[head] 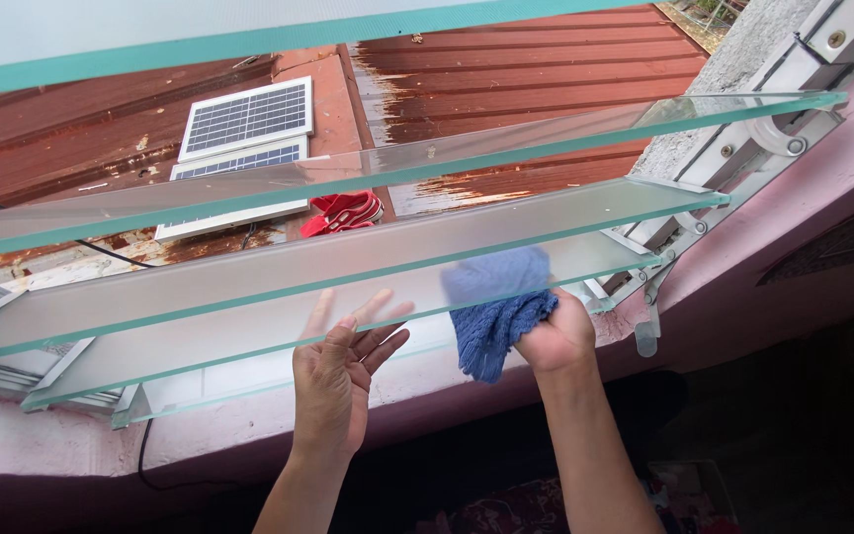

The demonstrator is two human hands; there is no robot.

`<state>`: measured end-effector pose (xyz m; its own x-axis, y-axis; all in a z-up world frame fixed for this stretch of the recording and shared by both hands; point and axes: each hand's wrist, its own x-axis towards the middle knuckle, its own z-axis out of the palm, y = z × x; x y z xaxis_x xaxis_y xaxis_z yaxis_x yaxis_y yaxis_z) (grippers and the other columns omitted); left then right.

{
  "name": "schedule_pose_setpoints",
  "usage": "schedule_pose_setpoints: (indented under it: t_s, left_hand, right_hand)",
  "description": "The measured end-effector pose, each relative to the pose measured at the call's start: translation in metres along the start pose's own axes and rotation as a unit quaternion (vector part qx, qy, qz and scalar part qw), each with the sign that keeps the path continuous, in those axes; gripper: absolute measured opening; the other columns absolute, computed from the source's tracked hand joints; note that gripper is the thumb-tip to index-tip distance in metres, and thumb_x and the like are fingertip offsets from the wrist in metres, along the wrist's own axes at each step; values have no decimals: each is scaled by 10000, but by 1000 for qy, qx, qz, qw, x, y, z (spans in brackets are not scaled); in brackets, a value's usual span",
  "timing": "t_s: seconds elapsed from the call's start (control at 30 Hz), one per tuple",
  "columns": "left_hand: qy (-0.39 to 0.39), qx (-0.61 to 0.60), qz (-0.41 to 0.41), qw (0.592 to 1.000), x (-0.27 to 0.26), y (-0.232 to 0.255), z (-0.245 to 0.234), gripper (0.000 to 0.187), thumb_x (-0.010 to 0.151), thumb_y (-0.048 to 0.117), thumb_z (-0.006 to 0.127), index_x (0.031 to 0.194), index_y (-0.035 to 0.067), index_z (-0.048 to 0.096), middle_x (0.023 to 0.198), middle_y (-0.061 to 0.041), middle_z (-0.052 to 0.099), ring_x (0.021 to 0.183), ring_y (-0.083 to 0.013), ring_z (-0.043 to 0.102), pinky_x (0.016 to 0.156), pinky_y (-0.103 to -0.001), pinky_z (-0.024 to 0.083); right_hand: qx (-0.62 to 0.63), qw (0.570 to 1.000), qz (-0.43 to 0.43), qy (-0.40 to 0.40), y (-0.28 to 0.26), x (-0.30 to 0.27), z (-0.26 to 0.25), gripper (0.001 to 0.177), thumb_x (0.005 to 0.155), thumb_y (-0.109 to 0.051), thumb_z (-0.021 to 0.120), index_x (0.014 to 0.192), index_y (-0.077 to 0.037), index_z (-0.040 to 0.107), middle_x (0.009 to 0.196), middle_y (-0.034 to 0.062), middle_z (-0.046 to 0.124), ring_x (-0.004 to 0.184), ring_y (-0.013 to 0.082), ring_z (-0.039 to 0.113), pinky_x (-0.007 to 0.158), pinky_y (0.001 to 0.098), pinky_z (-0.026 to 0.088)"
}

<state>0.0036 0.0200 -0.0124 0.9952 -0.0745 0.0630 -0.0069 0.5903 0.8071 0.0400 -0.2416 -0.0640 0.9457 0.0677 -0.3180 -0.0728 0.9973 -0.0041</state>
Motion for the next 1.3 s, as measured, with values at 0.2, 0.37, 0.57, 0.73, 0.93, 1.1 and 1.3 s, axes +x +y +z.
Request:
schedule_pose_setpoints:
  t_s: [0.2,0.37,0.57,0.73,0.93,1.1,1.3]
  left_hand:
    - [15,-56,-25,998,-4,-5,-7,680,1051,187,537,1455,-312,313,1280,-379,683,1124,-438,732,936,-521,602]
    - [4,-26,-3,1000,-7,-7,-8,673,1011,198,536,1496,-175,255,1253,-343,668,1089,-415,721,927,-518,629]
    - [5,-9,3,1000,-10,3,0,715,1000,210,531,1546,-106,196,1228,-336,678,1074,-415,723,910,-505,639]
    - [4,6,2,1000,-7,1,0,721,987,213,522,1545,-83,174,1211,-334,678,1071,-415,720,888,-514,645]
    - [8,-9,-7,1000,-10,-1,1,685,1006,206,538,1511,-155,250,1237,-343,674,1098,-417,721,907,-516,624]
    - [4,3,1,1000,-7,-3,1,633,987,209,539,1473,-128,312,1216,-350,670,1066,-415,719,888,-517,649]
    - [12,-9,-7,1000,-10,-5,-6,478,1013,219,559,1180,-230,551,1228,-353,693,1099,-413,733,922,-526,644]
  right_hand:
    - [-25,999,-36,6,25,-22,6,484,1061,-221,322,1431,43,489,1492,218,526,1368,346,500,1160,528,369]
    - [-25,999,5,32,7,-38,1,471,1066,-237,355,1421,39,494,1472,231,540,1362,328,507,1160,520,367]
    - [39,994,-93,-34,-22,-9,10,464,1091,-216,333,1456,14,506,1515,189,535,1399,326,495,1186,517,372]
    - [-94,987,-130,-19,-23,-50,8,499,1058,-276,313,1443,-17,497,1514,206,523,1388,359,506,1168,561,358]
    - [-39,982,-181,-28,-55,-17,7,472,1090,-250,329,1466,-19,499,1525,159,522,1402,328,486,1201,534,351]
    - [-89,988,-123,-12,18,-45,4,472,1067,-256,305,1403,7,505,1441,207,560,1352,351,516,1161,540,383]
    - [3,998,-40,-40,27,2,3,445,1095,-188,306,1436,43,476,1475,218,519,1354,354,509,1186,531,370]
